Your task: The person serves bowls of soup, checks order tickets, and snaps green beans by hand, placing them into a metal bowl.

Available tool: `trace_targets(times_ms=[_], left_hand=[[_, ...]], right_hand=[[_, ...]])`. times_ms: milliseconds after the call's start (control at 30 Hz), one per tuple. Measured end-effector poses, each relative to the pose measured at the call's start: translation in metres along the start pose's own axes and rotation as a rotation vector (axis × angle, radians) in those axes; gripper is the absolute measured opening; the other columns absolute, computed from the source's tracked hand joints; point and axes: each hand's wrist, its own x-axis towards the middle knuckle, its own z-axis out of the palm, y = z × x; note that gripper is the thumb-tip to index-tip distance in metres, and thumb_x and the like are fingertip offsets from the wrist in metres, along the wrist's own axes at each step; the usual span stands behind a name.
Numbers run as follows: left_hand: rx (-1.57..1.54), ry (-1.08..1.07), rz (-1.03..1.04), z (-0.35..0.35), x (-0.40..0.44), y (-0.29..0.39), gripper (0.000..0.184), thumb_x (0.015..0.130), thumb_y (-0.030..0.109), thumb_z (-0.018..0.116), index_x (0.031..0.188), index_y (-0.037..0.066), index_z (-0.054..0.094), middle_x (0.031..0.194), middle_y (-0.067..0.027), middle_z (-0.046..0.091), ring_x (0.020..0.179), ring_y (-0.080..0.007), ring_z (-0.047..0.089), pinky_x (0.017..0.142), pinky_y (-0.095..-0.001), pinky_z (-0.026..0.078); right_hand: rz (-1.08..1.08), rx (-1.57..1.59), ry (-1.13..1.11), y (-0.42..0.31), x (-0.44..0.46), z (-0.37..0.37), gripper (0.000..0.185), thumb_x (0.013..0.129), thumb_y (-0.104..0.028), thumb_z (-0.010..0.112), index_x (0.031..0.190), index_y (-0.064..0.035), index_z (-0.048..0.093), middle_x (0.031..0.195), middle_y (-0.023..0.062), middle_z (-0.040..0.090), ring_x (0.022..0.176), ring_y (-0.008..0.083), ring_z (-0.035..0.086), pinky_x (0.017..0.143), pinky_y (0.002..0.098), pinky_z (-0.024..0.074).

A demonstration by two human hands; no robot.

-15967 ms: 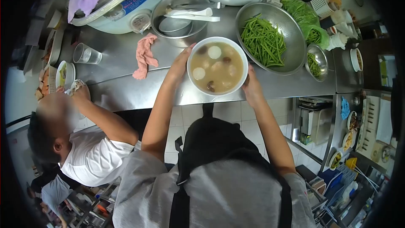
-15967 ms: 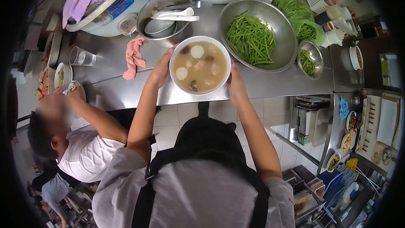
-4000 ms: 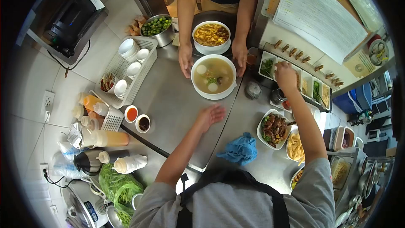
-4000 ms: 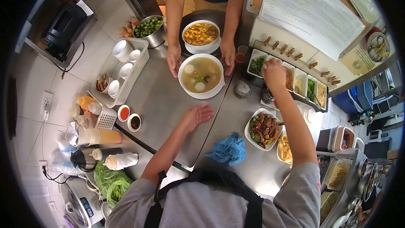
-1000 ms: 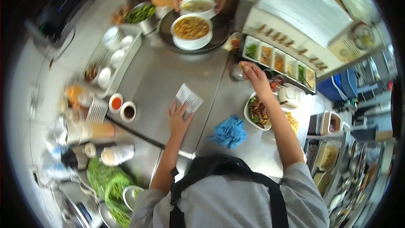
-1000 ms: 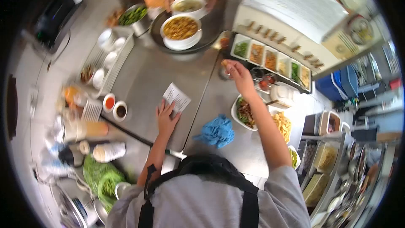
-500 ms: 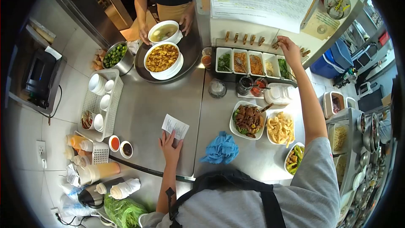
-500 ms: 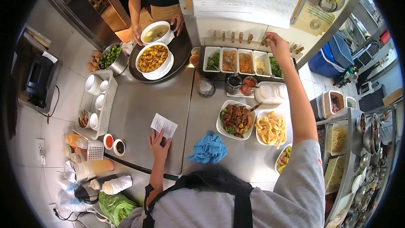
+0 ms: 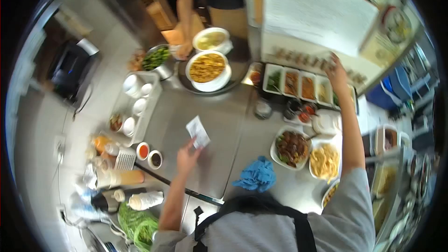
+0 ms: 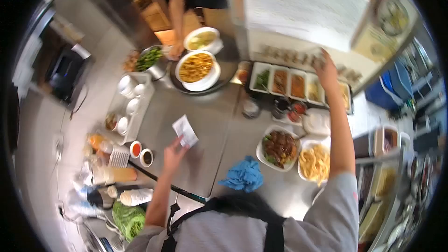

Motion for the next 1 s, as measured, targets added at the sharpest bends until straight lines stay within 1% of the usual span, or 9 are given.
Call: trace_targets(times_ms=[100, 133, 200, 300, 367, 400, 533, 733, 1000], left_hand=[[0.274, 0.092, -0.069, -0.104, 0.068, 0.077, 0.044, 0.079, 0.006, 0.065, 0.123, 0.006, 0.061, 0.103, -0.0217, 0.067, 0.09, -0.029, 0.069, 0.082, -0.0346, 0.052], [0.308, 0.306, 0.28, -0.137, 0.093, 0.081, 0.043, 0.079, 0.003, 0.062, 0.122, 0.008, 0.062, 0.097, -0.0234, 0.066, 0.08, -0.0305, 0.068, 0.074, -0.039, 0.052], [0.37, 0.578, 0.397, -0.209, 0.14, 0.128, 0.044, 0.077, 0.0, 0.062, 0.119, 0.011, 0.064, 0.107, -0.0192, 0.065, 0.085, -0.0303, 0.066, 0.075, -0.0367, 0.051], [0.428, 0.944, 0.675, -0.311, 0.182, 0.221, 0.044, 0.072, -0.001, 0.061, 0.115, 0.011, 0.067, 0.072, -0.0153, 0.052, 0.064, -0.0273, 0.054, 0.068, -0.0341, 0.048], [0.585, 1.14, 0.74, -0.363, 0.208, 0.251, 0.043, 0.072, 0.002, 0.059, 0.114, 0.01, 0.067, 0.077, -0.0162, 0.059, 0.07, -0.0287, 0.06, 0.072, -0.0365, 0.05], [0.62, 1.132, 0.669, -0.38, 0.215, 0.262, 0.043, 0.072, 0.002, 0.058, 0.113, 0.009, 0.067, 0.082, -0.017, 0.062, 0.075, -0.0299, 0.062, 0.075, -0.0377, 0.05], [0.531, 0.974, 0.389, -0.409, 0.218, 0.298, 0.044, 0.07, 0.003, 0.057, 0.113, 0.008, 0.067, 0.095, -0.0199, 0.066, 0.088, -0.0336, 0.065, 0.083, -0.0399, 0.051], [0.686, 1.189, 0.933, -0.403, 0.213, 0.319, 0.042, 0.074, 0.001, 0.056, 0.114, 0.007, 0.067, 0.105, -0.0196, 0.064, 0.092, -0.0359, 0.062, 0.085, -0.0417, 0.05], [0.395, 1.159, 0.361, -0.397, 0.222, 0.299, 0.041, 0.073, 0.006, 0.061, 0.114, 0.006, 0.067, 0.108, -0.0222, 0.065, 0.1, -0.0379, 0.062, 0.089, -0.0418, 0.049]], right_hand=[[0.052, 0.414, 0.0, -0.026, -0.032, -0.027, 0.061, 0.088, -0.008, 0.062, 0.144, -0.0107, 0.037, 0.143, 0.0162, 0.043, 0.128, 0.0307, 0.046, 0.103, 0.0405, 0.0414], [-0.014, 0.238, 0.013, -0.023, -0.042, -0.037, 0.061, 0.088, -0.004, 0.059, 0.144, -0.0101, 0.037, 0.144, 0.0158, 0.042, 0.129, 0.03, 0.044, 0.102, 0.0404, 0.0417], [-0.034, 0.386, 0.049, -0.015, -0.063, -0.053, 0.057, 0.089, 0.001, 0.056, 0.142, -0.006, 0.039, 0.142, 0.0122, 0.045, 0.122, 0.0238, 0.05, 0.098, 0.0351, 0.0437], [-0.023, 0.455, 0.1, -0.031, -0.108, -0.088, 0.044, 0.096, -0.007, 0.052, 0.139, -0.0024, 0.043, 0.14, 0.009, 0.048, 0.108, 0.0171, 0.054, 0.092, 0.0284, 0.0441], [-0.011, 0.453, 0.203, -0.02, -0.132, -0.097, 0.035, 0.096, -0.01, 0.055, 0.13, -0.0005, 0.052, 0.122, 0.0102, 0.06, 0.101, 0.0132, 0.057, 0.087, 0.0269, 0.0461], [0.013, 0.321, 0.267, -0.151, -0.152, -0.138, 0.039, 0.09, -0.022, 0.068, 0.12, 0.0011, 0.062, 0.114, 0.0209, 0.063, 0.101, 0.0253, 0.059, 0.09, 0.0361, 0.046], [0.115, 0.296, 0.356, -0.133, -0.193, -0.136, 0.027, 0.091, -0.011, 0.061, 0.112, 0.0072, 0.061, 0.103, 0.0165, 0.067, 0.092, 0.025, 0.063, 0.083, 0.035, 0.0517], [0.159, 0.3, 0.299, -0.133, -0.213, -0.141, 0.025, 0.096, -0.018, 0.058, 0.104, 0.0051, 0.062, 0.096, 0.013, 0.068, 0.085, 0.0194, 0.063, 0.078, 0.0326, 0.0519], [0.039, 0.358, 0.188, -0.162, -0.211, -0.135, 0.028, 0.096, -0.019, 0.058, 0.113, 0.0025, 0.064, 0.099, 0.0133, 0.07, 0.084, 0.0188, 0.065, 0.076, 0.0311, 0.0518]])
